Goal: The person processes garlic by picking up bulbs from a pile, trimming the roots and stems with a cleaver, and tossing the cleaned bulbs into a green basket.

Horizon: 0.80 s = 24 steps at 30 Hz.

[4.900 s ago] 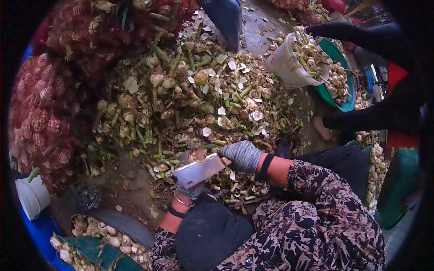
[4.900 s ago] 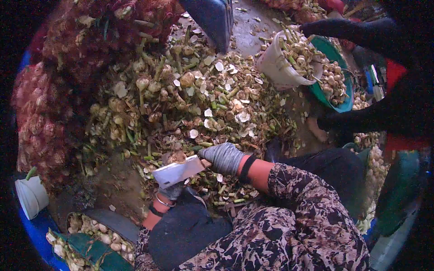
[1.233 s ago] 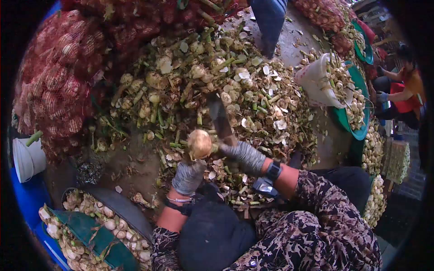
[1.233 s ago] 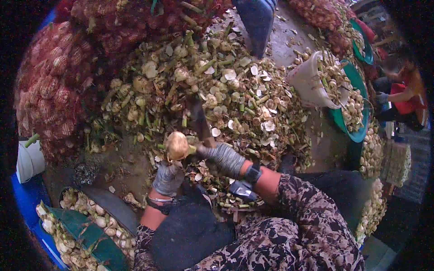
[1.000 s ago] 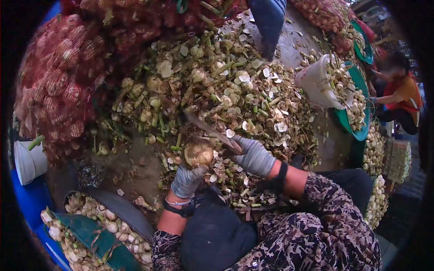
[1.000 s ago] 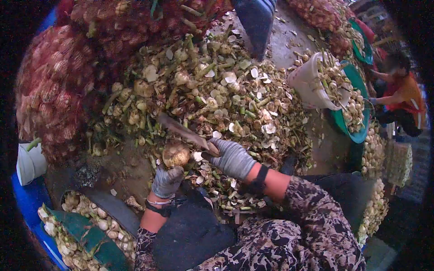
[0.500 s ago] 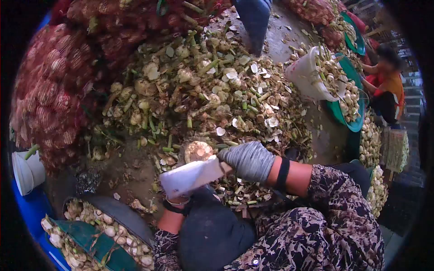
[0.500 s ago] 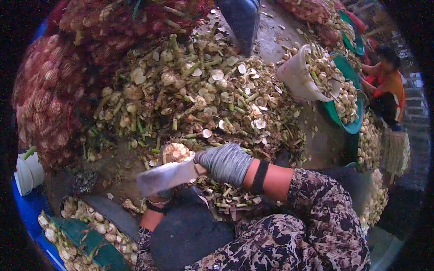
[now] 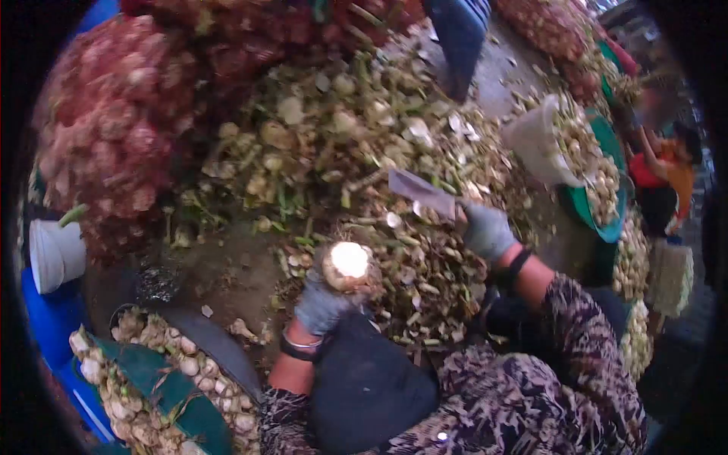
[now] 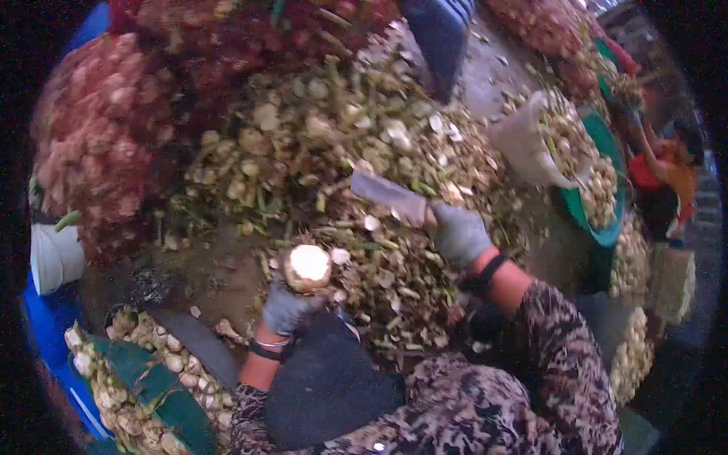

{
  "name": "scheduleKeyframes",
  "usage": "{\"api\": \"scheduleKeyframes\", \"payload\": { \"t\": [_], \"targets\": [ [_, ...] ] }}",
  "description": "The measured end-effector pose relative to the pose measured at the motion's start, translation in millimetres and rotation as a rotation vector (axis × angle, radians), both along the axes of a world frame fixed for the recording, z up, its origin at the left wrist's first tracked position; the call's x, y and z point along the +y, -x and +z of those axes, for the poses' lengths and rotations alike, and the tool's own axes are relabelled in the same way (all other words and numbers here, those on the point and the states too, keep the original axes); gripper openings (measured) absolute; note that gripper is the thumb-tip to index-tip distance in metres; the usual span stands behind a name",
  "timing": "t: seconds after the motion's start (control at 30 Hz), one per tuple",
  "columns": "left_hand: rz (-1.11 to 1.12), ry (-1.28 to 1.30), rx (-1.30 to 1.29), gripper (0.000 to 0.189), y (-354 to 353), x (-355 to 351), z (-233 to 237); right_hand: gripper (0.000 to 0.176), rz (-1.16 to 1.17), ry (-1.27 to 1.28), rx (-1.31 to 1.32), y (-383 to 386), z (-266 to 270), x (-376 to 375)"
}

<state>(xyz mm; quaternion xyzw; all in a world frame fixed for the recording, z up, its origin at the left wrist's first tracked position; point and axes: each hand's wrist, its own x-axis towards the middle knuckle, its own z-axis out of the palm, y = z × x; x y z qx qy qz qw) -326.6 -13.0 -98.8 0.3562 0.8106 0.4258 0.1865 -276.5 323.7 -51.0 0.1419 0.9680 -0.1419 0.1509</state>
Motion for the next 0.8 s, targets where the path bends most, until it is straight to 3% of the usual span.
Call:
{"api": "scheduleKeyframes", "payload": {
  "t": [0.03,0.07,0.13,0.2,0.27,0.33,0.4,0.43,0.47,0.5,0.53,0.57,0.6,0.67,0.7,0.77,0.8],
  "targets": [
    [0.289,-0.264,-0.510,0.071,-1.4,11.1,14.1,0.025,0.061,-0.014,0.022,9.4,5.3,-7.8],
    [0.263,-0.354,-0.608,0.066,-11.0,9.3,-13.2,0.027,0.108,0.045,0.056,6.8,-11.6,-8.8],
    [0.500,-0.512,-0.802,0.068,-31.0,5.0,-14.3,0.032,0.141,0.151,0.061,-2.2,-16.8,-21.0],
    [0.648,-0.238,-0.404,0.071,-48.2,-18.7,-32.4,0.033,0.159,0.194,0.058,-9.9,-34.6,-25.4],
    [0.720,-0.095,-0.468,0.075,-57.2,-52.1,-58.3,0.032,0.121,0.279,0.017,-17.3,-36.1,-31.9],
    [1.075,0.295,0.093,0.080,-65.7,-92.7,-75.5,0.028,0.112,0.248,-0.056,-24.7,-42.5,-32.7],
    [1.330,0.220,0.127,0.079,-63.1,-126.0,-88.8,0.031,0.153,0.246,-0.059,-28.9,-41.8,-35.1],
    [1.126,0.804,0.140,0.074,-74.6,-175.8,-159.7,0.034,0.181,0.240,-0.063,-28.9,-43.0,-35.2],
    [1.161,0.810,0.165,0.074,-73.1,-184.2,-150.5,0.033,0.268,0.253,0.009,-29.8,-53.3,-31.9],
    [1.296,0.787,-0.096,0.080,-66.2,-189.2,-134.1,0.033,0.307,0.242,-0.031,-25.3,-44.6,-34.3],
    [1.426,0.736,-0.355,0.086,-60.7,-197.5,-120.2,0.033,0.178,0.326,-0.063,-20.5,-32.1,-47.3],
    [1.433,0.396,-0.428,0.067,-66.1,-217.2,-148.8,0.032,0.285,0.272,0.060,-21.2,-39.1,-45.7],
    [1.402,0.055,-0.477,0.049,-71.4,-238.5,-186.3,0.034,0.290,0.207,-0.014,-18.4,-36.4,-44.5],
    [1.304,0.854,-0.190,0.052,-65.5,-249.4,-202.0,0.039,0.277,0.234,-0.009,-19.8,-32.5,-44.2],
    [1.345,0.853,-0.169,0.052,-67.3,-248.5,-202.0,0.041,0.236,0.222,-0.067,-19.0,-33.0,-43.8],
    [1.374,1.084,-0.045,0.089,-67.6,-234.2,-195.0,0.050,-0.008,0.704,-0.013,-33.9,-112.9,-8.5],
    [1.398,1.077,-0.028,0.089,-61.3,-242.8,-190.6,0.054,-0.130,0.934,0.021,-41.1,-152.3,8.9]
  ]
}}
